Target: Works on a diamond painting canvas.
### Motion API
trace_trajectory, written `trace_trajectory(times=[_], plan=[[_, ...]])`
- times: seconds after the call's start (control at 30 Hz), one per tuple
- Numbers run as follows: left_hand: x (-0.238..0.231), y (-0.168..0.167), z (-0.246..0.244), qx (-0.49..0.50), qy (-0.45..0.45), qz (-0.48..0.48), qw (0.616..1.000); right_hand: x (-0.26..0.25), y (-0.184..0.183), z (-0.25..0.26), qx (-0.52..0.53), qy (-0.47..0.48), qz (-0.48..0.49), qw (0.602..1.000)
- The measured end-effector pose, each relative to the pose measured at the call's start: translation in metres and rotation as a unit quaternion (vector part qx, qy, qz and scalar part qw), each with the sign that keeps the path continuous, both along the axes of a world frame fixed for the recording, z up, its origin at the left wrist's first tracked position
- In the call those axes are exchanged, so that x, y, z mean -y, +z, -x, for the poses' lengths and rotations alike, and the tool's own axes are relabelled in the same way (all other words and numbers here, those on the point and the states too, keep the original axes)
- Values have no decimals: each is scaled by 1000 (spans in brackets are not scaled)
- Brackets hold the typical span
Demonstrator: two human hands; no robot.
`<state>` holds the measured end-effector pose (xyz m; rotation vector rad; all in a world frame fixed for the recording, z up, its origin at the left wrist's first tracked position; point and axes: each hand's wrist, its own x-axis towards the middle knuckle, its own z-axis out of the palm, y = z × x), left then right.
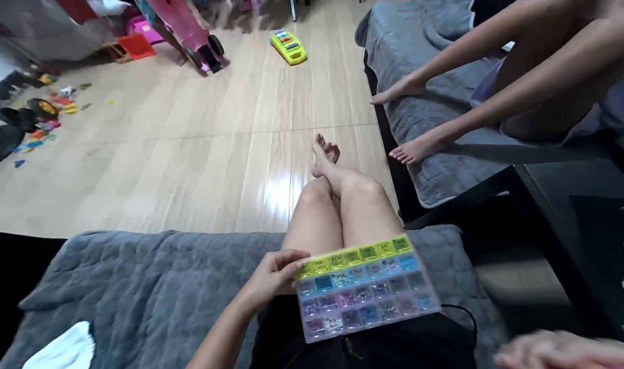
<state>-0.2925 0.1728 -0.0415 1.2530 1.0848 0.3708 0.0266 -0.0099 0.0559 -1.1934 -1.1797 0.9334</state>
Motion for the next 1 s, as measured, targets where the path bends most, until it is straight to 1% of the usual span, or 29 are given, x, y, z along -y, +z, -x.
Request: trace_trajectory(times=[0.07, 0.13, 0.23, 0.33, 0.43, 0.53, 0.6, 0.67, 0.77, 0.83, 0.87, 0.93, 1.0], plan=[[3, -5, 0, 46, 61, 56, 995, -16, -24, 17, 8, -30, 39, 999], [6, -10, 0, 78, 108, 79, 988, -32, -38, 32, 52, -70, 74, 993], [7, -11, -2, 113, 163, 97, 975, -51, -55, 45, 133, -63, 85, 985], [4, -13, -7, 143, 180, 106, 967, -64, -67, 42, 215, -75, 78, 971], [3, -18, -9, 158, 180, 104, 965, -76, -77, 18, 274, -141, 68, 949], [1, -21, -11, 159, 187, 103, 964, -82, -80, -1, 292, -178, 79, 936], [-1, -22, -12, 159, 194, 104, 962, -81, -81, -1, 283, -178, 86, 939], [-4, -21, -16, 157, 207, 105, 960, -77, -80, 6, 268, -142, 79, 950], [-9, -19, -23, 153, 217, 106, 958, -73, -79, 24, 265, -28, 38, 963], [-11, -20, -27, 151, 217, 108, 958, -70, -80, 39, 276, 53, 20, 959], [-12, -20, -28, 151, 217, 108, 959, -69, -83, 45, 288, 77, 11, 955], [-12, -20, -30, 147, 221, 110, 958, -68, -92, 54, 324, 105, -7, 940], [-10, -19, -31, 145, 227, 112, 957, -69, -101, 61, 357, 109, -25, 927]])
